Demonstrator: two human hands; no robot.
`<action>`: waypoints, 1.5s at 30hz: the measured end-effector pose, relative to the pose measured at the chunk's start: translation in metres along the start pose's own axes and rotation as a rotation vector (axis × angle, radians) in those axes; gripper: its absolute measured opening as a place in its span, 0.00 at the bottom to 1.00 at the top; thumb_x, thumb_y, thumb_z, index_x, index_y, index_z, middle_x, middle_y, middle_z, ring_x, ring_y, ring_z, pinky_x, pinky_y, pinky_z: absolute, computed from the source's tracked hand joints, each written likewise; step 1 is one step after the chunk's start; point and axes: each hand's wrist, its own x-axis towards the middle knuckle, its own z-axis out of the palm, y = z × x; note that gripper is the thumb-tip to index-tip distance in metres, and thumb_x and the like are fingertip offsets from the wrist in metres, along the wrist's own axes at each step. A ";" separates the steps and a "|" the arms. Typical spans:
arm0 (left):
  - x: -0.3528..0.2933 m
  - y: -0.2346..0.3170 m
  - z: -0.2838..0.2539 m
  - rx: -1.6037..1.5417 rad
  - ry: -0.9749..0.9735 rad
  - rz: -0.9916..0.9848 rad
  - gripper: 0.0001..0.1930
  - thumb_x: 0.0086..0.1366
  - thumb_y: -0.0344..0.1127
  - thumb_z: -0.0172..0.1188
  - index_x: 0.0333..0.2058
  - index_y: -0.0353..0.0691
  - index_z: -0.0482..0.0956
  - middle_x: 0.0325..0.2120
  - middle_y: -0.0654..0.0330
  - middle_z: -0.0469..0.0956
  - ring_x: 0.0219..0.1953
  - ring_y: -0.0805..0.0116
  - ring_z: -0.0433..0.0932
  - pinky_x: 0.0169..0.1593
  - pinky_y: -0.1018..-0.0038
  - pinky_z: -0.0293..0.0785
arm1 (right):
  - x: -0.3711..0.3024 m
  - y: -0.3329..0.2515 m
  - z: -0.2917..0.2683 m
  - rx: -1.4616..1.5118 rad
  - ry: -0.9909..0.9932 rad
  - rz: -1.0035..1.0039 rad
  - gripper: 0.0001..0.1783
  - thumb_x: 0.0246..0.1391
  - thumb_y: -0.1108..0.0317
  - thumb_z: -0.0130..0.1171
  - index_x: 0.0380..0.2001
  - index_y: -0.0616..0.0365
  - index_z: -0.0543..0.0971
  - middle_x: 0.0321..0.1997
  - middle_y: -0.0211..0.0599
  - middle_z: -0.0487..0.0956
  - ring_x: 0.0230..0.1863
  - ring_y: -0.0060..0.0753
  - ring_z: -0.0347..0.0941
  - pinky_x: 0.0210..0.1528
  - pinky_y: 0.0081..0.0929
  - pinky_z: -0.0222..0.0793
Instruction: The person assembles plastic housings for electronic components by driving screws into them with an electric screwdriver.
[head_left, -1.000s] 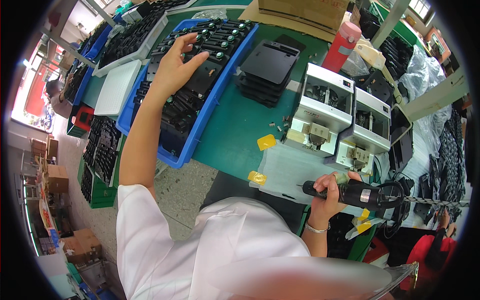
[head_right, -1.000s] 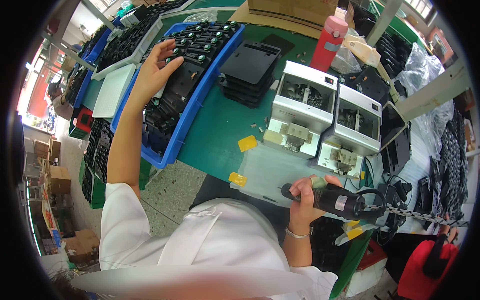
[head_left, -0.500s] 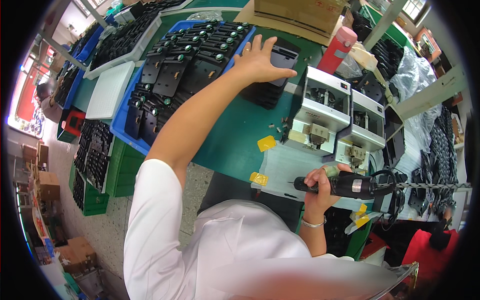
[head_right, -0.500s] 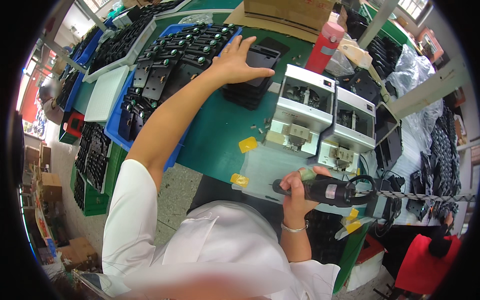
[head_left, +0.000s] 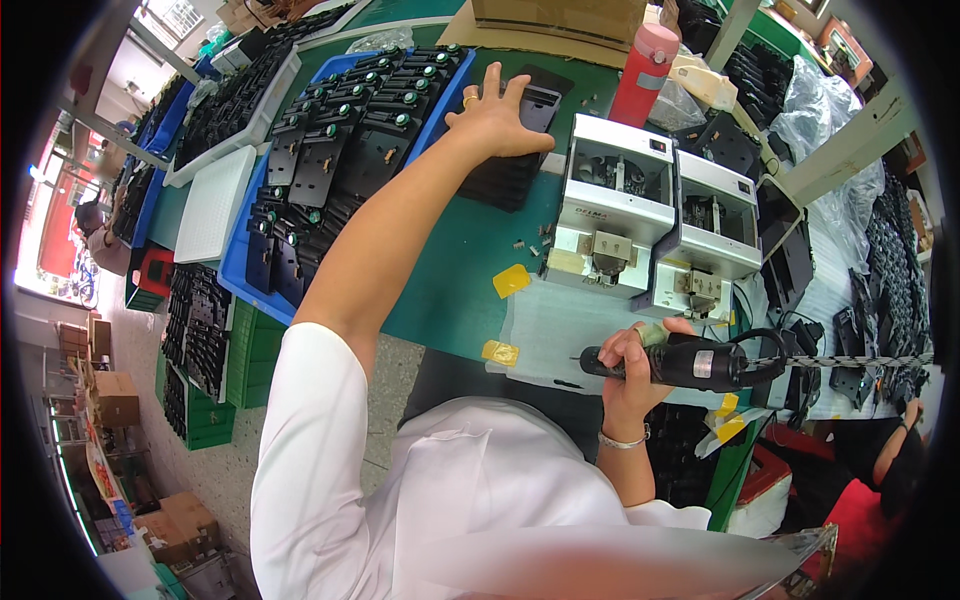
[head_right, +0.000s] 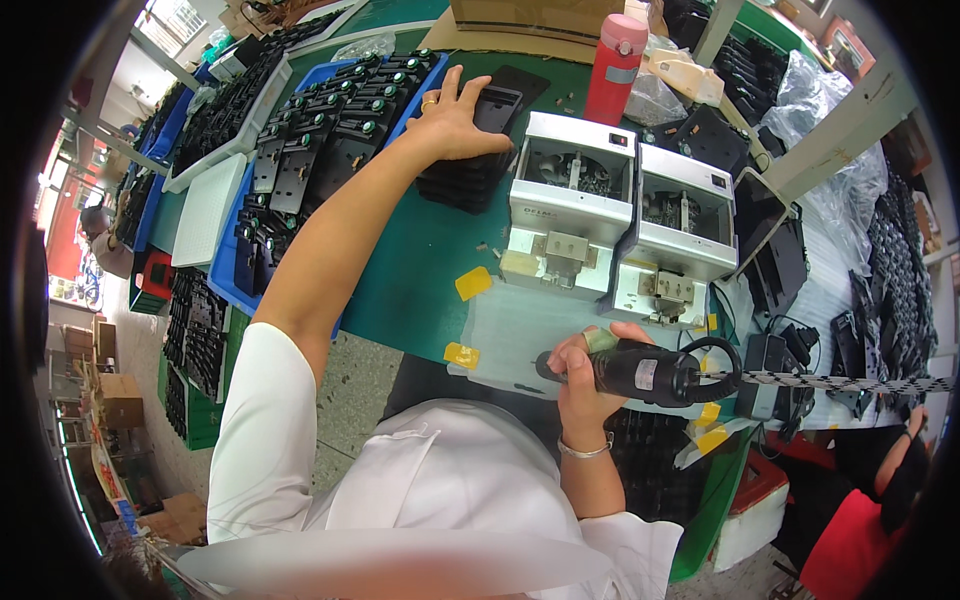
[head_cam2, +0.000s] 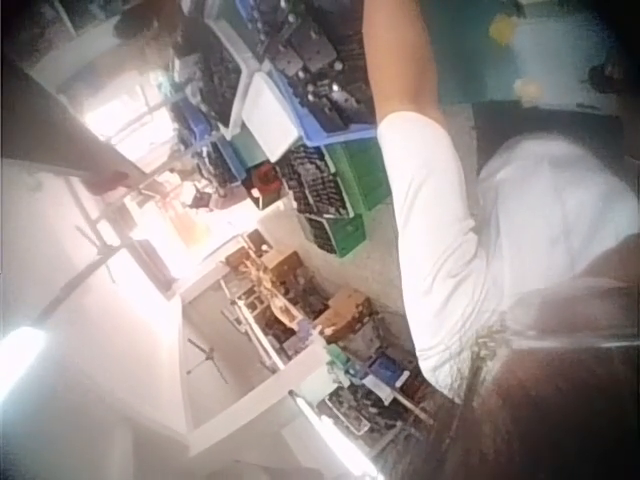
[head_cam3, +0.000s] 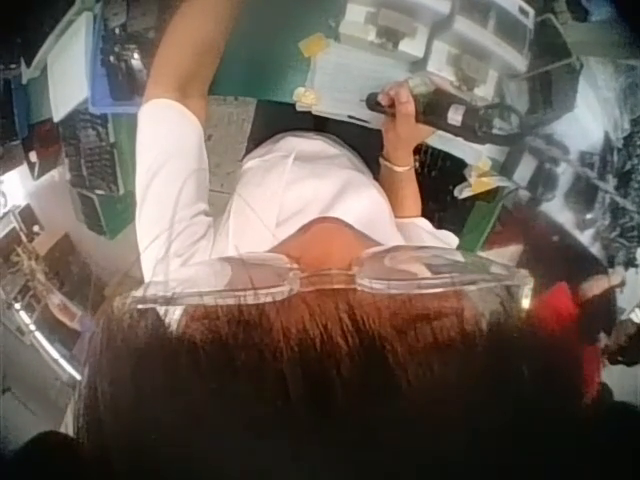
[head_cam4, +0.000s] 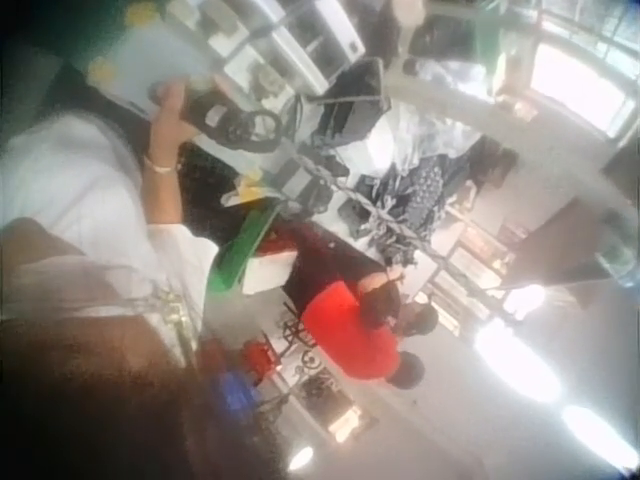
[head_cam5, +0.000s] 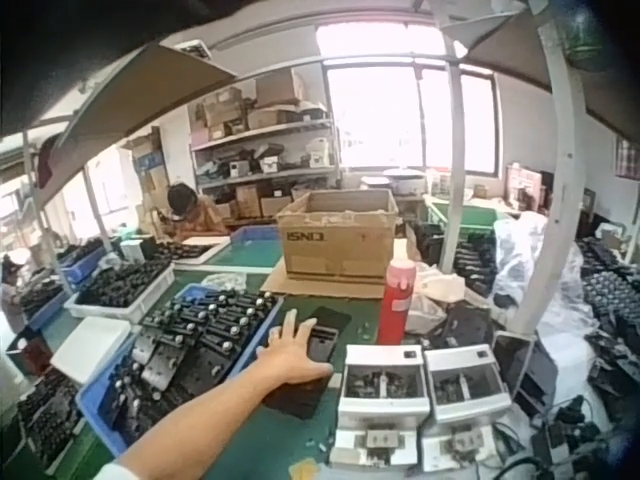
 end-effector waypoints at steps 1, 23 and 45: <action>0.002 0.000 0.001 -0.009 0.002 0.017 0.57 0.39 0.65 0.64 0.67 0.61 0.45 0.70 0.57 0.33 0.69 0.43 0.43 0.60 0.42 0.52 | 0.000 0.000 -0.001 0.001 -0.002 -0.007 0.26 0.49 0.74 0.59 0.50 0.53 0.61 0.18 0.33 0.67 0.16 0.25 0.64 0.22 0.26 0.65; -0.062 -0.255 -0.070 -0.249 0.492 0.052 0.37 0.51 0.52 0.66 0.58 0.44 0.65 0.52 0.52 0.73 0.55 0.53 0.71 0.58 0.65 0.65 | -0.004 -0.014 -0.001 -0.044 0.044 0.010 0.25 0.48 0.76 0.57 0.49 0.56 0.60 0.16 0.34 0.68 0.15 0.27 0.64 0.29 0.26 0.69; -0.099 -0.270 -0.001 -0.045 0.373 -0.360 0.56 0.40 0.68 0.66 0.65 0.52 0.52 0.61 0.53 0.59 0.61 0.54 0.63 0.58 0.50 0.51 | -0.004 -0.008 0.027 -0.171 0.045 -0.046 0.23 0.51 0.77 0.52 0.51 0.61 0.61 0.18 0.32 0.66 0.16 0.22 0.60 0.22 0.23 0.63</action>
